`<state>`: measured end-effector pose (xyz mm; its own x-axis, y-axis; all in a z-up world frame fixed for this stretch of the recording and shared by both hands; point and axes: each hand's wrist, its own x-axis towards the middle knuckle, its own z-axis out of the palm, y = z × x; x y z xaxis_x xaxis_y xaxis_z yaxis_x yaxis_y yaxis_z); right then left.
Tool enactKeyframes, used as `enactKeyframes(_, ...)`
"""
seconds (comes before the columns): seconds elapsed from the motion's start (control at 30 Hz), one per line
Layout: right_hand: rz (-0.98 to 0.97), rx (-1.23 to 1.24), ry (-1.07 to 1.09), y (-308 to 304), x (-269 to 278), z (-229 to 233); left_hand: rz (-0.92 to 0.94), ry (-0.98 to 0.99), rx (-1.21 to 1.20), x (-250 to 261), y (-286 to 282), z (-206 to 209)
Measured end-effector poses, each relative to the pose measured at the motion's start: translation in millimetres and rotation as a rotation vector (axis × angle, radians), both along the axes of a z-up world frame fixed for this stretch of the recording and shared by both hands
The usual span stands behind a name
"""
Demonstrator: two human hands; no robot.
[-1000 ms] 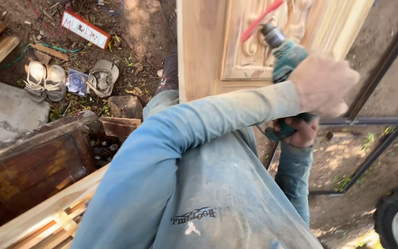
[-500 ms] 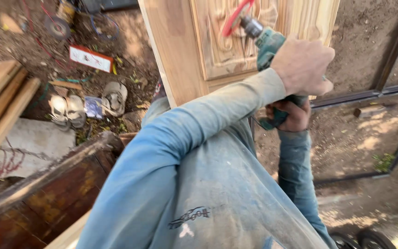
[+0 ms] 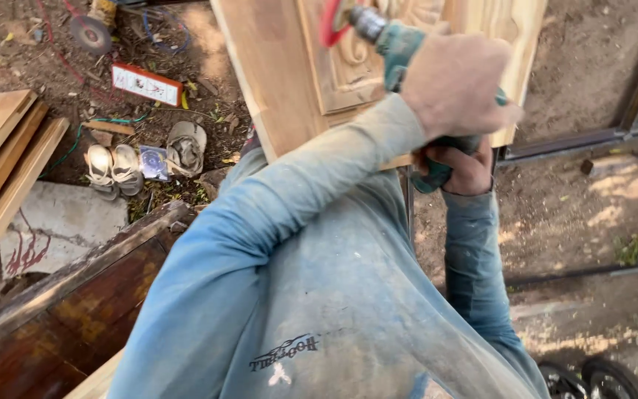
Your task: Using a rotary tool with a sanding attachment to sand a carved wooden door.
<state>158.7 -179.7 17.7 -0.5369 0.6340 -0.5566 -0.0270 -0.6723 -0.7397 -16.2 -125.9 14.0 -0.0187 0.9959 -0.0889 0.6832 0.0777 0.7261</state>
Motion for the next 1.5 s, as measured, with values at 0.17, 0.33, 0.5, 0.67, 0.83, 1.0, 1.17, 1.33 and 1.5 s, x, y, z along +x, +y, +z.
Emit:
enactKeyframes(0.17,-0.020,-0.034,-0.028,3,12,2,-0.065,-0.038,-0.103,13,7,0)
enactKeyframes(0.33,-0.030,0.033,0.077,-2,25,-2,0.084,-0.030,0.155,20,5,14)
enactKeyframes(0.5,-0.057,-0.005,0.078,0,12,3,0.152,-0.018,0.275,16,3,-8)
enactKeyframes(0.67,0.023,-0.023,0.016,9,1,-10,0.108,-0.007,0.140,0,6,-10)
enactKeyframes(0.83,-0.002,-0.040,0.064,13,10,-4,0.099,-0.021,0.127,21,17,-11)
enactKeyframes(1.0,-0.022,-0.030,0.081,10,5,-6,0.051,-0.027,0.068,14,12,-4)
enactKeyframes(1.17,-0.011,-0.089,0.098,10,-7,0,0.167,0.129,0.182,5,2,-22)
enactKeyframes(1.33,0.015,-0.138,-0.006,17,-18,12,0.060,-0.066,-0.073,0,7,-19)
enactKeyframes(1.5,0.029,-0.154,-0.043,25,-11,11,0.223,-0.065,0.085,7,8,-30)
